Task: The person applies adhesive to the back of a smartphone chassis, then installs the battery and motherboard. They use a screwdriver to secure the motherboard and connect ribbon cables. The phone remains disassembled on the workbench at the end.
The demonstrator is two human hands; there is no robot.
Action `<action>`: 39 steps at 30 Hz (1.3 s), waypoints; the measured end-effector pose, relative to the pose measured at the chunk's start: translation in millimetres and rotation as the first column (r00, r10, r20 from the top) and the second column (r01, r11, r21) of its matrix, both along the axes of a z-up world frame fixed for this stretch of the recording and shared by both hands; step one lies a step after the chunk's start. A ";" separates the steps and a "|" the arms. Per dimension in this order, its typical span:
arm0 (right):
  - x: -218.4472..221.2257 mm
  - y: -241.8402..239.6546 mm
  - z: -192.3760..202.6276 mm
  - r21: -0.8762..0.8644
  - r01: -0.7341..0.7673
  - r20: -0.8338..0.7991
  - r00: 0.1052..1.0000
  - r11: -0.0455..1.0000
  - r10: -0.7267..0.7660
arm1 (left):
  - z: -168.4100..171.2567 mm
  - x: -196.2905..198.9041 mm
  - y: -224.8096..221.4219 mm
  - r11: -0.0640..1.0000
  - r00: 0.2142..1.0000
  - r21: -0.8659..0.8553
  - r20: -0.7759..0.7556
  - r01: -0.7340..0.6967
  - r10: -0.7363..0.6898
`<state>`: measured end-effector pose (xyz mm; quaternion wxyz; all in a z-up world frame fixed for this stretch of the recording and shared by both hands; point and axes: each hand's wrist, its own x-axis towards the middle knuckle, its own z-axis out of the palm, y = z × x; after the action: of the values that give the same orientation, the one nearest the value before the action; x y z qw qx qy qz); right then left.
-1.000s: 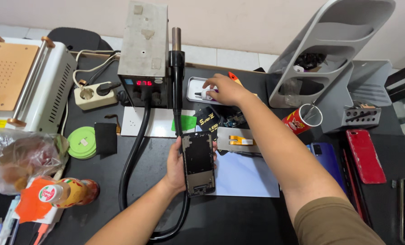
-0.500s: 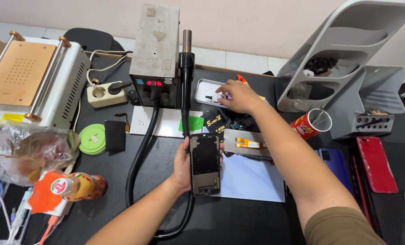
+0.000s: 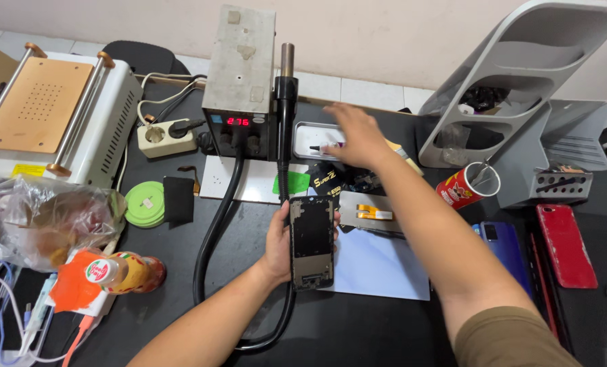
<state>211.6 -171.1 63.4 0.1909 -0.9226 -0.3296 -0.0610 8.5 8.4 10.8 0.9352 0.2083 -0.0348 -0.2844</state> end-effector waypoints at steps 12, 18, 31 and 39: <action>-192.6 -88.0 41.9 0.228 0.232 -0.061 0.973 0.946 -0.224 | -0.7 2.6 0.7 0.997 0.997 -0.010 0.010 -0.076 0.077; -201.0 -98.8 45.4 0.032 0.127 0.004 0.992 0.991 -0.128 | 0.8 2.8 0.1 0.994 0.995 -0.054 -0.008 -0.095 0.095; -166.7 -83.7 33.4 -0.240 0.111 -0.203 0.966 0.964 -0.161 | -1.7 1.5 1.4 0.987 0.987 -0.008 -0.010 -0.163 0.163; -97.0 -73.4 13.5 -0.348 0.063 -0.055 0.995 0.935 -0.088 | 1.1 2.5 -0.8 0.982 0.987 0.121 -0.057 -0.145 0.153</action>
<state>114.6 -244.5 77.0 0.0345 -0.9553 -0.2926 0.0226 11.0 7.6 11.9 0.9407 0.2549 0.0286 -0.2219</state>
